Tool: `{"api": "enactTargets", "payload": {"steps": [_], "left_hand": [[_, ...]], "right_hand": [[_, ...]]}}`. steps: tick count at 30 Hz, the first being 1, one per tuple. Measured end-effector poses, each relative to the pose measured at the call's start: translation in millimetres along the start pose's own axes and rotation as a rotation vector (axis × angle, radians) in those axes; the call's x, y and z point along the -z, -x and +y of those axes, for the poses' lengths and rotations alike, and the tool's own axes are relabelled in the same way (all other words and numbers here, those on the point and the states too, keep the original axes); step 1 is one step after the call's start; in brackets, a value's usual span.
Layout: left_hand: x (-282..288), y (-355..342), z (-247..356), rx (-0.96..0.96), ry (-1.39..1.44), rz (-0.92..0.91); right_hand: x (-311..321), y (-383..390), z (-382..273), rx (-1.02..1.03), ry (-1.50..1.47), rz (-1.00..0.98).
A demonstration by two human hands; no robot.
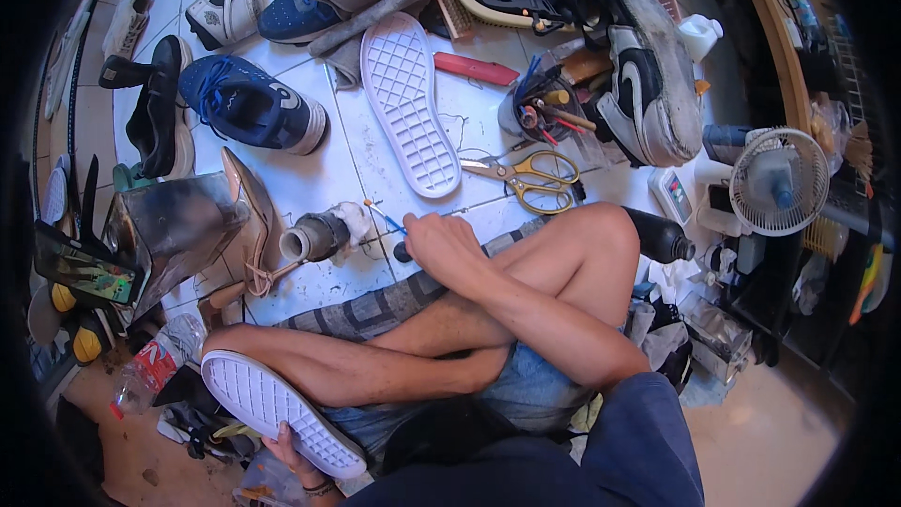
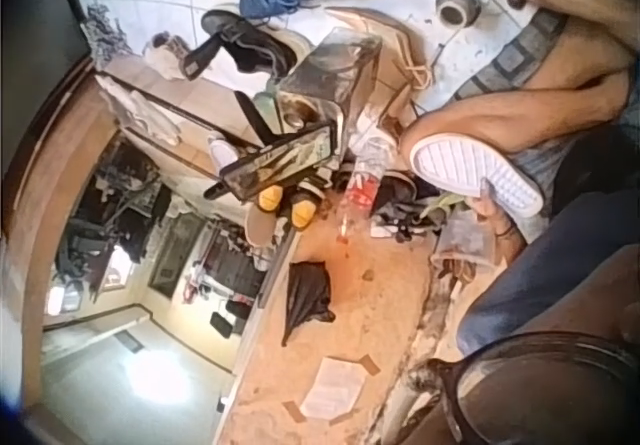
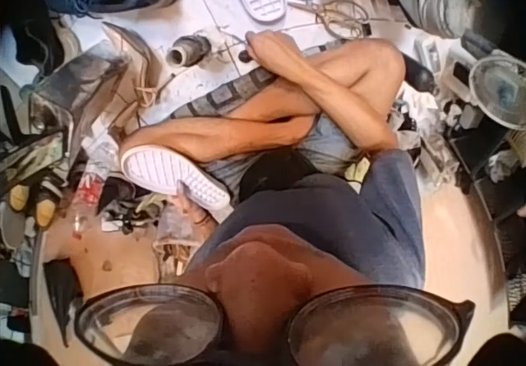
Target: Applying glue to a shoe sole using a brush in a workshop environment.
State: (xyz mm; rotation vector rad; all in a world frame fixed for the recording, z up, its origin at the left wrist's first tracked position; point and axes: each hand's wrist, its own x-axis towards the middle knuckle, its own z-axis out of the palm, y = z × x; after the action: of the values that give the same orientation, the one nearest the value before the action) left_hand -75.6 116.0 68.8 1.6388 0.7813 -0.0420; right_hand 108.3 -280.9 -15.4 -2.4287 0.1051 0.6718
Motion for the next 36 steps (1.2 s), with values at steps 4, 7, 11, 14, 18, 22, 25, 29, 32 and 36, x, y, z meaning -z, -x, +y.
{"api": "enactTargets", "payload": {"steps": [4, 7, 11, 14, 18, 22, 25, 29, 32, 36], "left_hand": [[-2, -2, 0, -0.018, 0.013, 0.028], [3, 4, 3, -0.035, -0.008, 0.099], [3, 2, -4, -0.102, 0.062, -0.014], [-4, 5, 2, -0.090, 0.084, 0.001], [11, 4, -12, -0.094, 0.040, 0.035], [-17, 3, 12, -0.097, 0.027, -0.119], [-29, 0, 30, -0.203, 0.050, -0.189], [-21, -9, 31, -0.293, -0.017, -0.378], [-17, -4, 34, -0.337, -0.017, -0.490], [-16, 15, 28, -0.283, 0.193, -0.621]], "right_hand": [[0, -11, 10, 0.002, -0.110, 0.242], [37, -2, -5, 0.080, -0.193, 0.368], [30, 30, 16, 0.091, -0.072, 0.054], [13, 47, 7, 0.189, 0.159, -0.073], [19, 35, 2, 0.212, 0.192, -0.326], [20, 30, 3, 0.202, 0.095, -0.390], [12, 30, -5, 0.279, 0.172, -0.374], [4, 18, -7, 0.307, 0.173, -0.423], [0, 23, -7, 0.271, 0.103, -0.408], [3, 37, 7, 0.290, -0.053, -0.312]]}}
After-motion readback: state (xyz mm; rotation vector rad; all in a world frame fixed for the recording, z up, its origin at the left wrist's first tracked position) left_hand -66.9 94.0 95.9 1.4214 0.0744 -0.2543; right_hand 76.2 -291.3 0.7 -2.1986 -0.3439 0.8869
